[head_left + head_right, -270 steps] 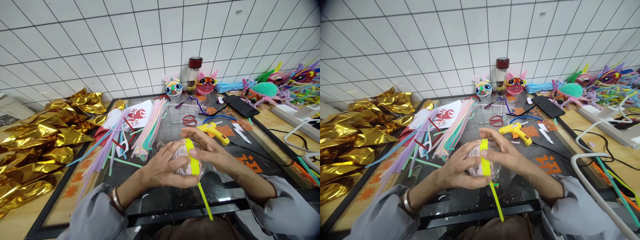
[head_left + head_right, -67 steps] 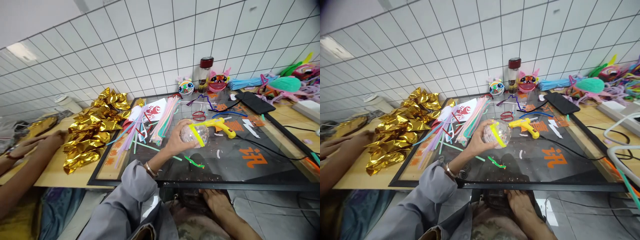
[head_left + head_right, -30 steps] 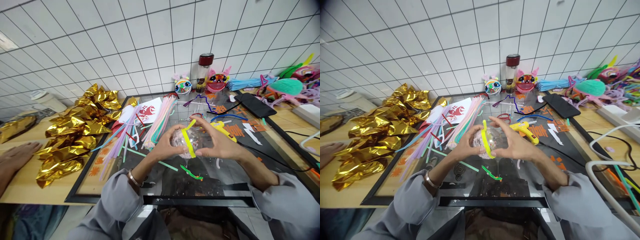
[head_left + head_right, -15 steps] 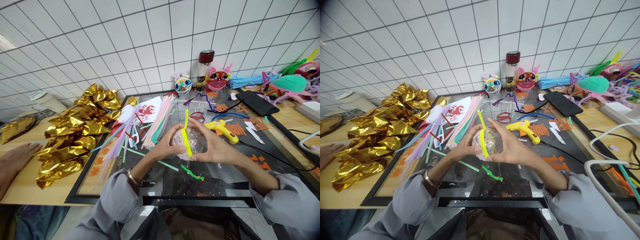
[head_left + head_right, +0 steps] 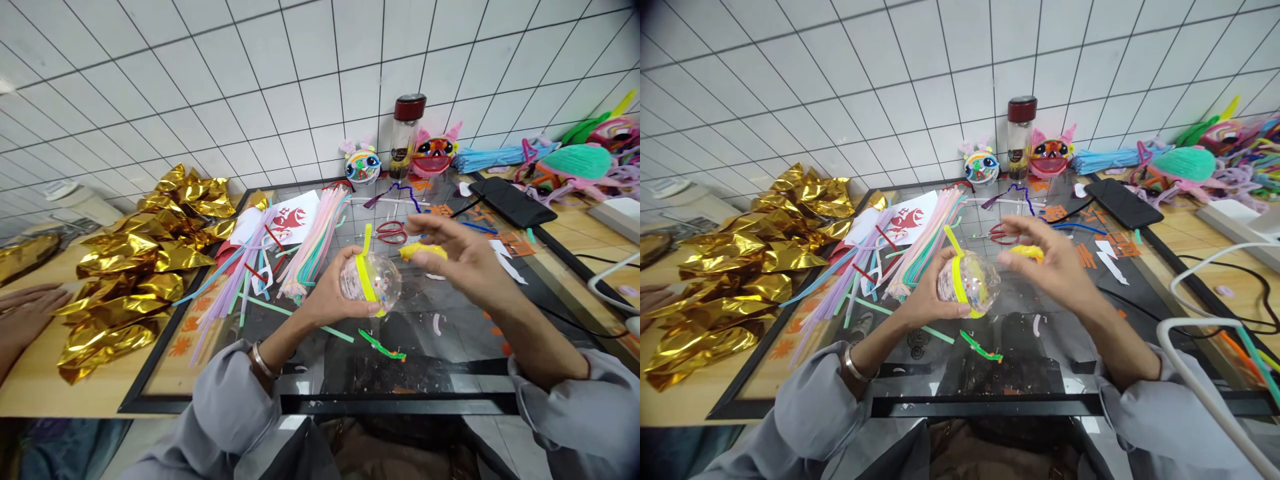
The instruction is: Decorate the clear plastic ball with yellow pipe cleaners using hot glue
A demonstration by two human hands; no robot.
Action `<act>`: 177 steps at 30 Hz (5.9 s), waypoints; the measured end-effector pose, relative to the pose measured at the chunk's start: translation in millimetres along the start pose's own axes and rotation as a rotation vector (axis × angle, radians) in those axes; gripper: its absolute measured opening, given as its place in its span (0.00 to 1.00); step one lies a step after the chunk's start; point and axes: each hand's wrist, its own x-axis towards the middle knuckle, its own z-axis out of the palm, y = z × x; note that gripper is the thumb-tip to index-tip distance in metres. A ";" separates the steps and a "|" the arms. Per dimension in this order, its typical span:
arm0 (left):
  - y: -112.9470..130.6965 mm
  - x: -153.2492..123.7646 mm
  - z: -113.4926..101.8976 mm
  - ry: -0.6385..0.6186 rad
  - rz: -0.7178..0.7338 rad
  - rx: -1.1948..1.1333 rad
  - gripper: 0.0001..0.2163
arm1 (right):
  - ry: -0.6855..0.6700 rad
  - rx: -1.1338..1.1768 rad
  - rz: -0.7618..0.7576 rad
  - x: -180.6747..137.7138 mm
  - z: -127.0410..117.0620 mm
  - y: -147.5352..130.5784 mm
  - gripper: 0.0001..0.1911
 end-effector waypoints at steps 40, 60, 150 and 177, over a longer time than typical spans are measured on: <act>-12.3 3.6 0.1 0.163 0.065 0.123 0.39 | -0.108 -1.338 0.508 2.8 -23.9 20.6 0.27; -15.3 5.4 5.4 0.175 0.075 0.073 0.38 | 0.426 -0.673 0.175 -1.0 -18.5 26.9 0.18; -11.3 3.1 11.8 0.144 0.236 0.226 0.36 | 0.422 -0.749 -0.261 -16.6 5.3 19.5 0.16; -10.0 3.3 11.1 0.140 0.242 0.212 0.36 | 0.434 -0.772 -0.268 -16.5 1.8 17.7 0.17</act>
